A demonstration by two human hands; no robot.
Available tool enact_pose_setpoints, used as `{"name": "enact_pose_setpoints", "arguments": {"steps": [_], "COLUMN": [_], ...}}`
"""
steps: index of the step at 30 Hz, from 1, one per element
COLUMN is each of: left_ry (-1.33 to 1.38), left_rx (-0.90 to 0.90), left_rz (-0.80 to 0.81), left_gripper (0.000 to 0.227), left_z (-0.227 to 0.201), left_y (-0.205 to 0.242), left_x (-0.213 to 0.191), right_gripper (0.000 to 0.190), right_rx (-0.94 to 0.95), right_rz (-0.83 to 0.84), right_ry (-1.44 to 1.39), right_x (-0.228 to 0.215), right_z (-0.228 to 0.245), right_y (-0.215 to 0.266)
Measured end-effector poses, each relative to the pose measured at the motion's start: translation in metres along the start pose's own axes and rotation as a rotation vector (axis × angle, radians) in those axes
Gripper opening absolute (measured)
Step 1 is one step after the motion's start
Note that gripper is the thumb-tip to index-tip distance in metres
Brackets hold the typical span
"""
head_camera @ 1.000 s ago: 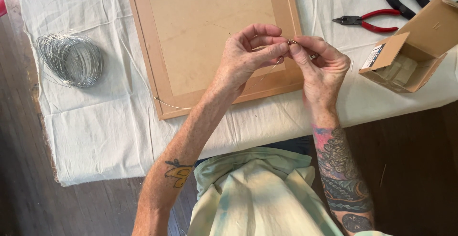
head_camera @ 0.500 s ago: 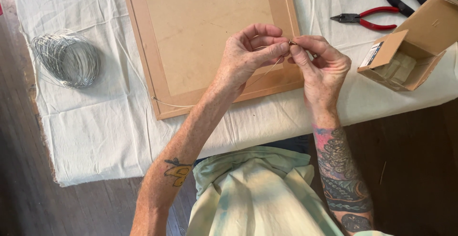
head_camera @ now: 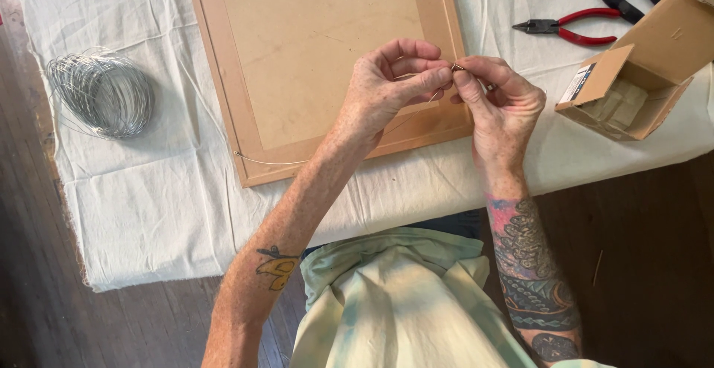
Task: The person bends a length of wire into a loop using pliers, then secures the wire to the back of a wooden frame with screws using a cordless drill. They repeat the process to attach the other end of the wire, forming a hanging loop.
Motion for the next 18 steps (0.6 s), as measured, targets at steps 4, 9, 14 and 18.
{"name": "enact_pose_setpoints", "arguments": {"steps": [4, 9, 14, 18], "left_ry": [0.024, -0.01, -0.004, 0.007], "left_rx": [0.006, 0.021, 0.06, 0.072], "left_rz": [-0.007, -0.023, 0.011, 0.042], "left_gripper": [0.03, 0.03, 0.028, 0.028], "left_z": [0.0004, 0.0002, 0.0052, 0.0081], "left_y": [0.0005, -0.0006, -0.0026, -0.0033], "left_x": [0.0015, 0.0014, -0.0001, -0.0016], "right_gripper": [0.011, 0.013, 0.012, 0.014], "right_rx": [0.023, 0.036, 0.031, 0.094], "right_rz": [-0.018, -0.024, -0.014, -0.038], "right_ry": [-0.009, -0.002, 0.027, 0.012], "right_x": [-0.002, -0.0043, -0.0054, -0.0059], "right_z": [-0.0016, -0.0046, -0.0092, -0.0081], "right_y": [0.0005, -0.0001, -0.0009, -0.0006]}}
Point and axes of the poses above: each hand's wrist, its own y-axis away from the middle knuckle, its own x-axis out of the palm, z = x × y, the point moved 2 cm from there along -y, towards the middle knuckle, and after that the axes turned 10 degrees about x, right-handed, at the moved point
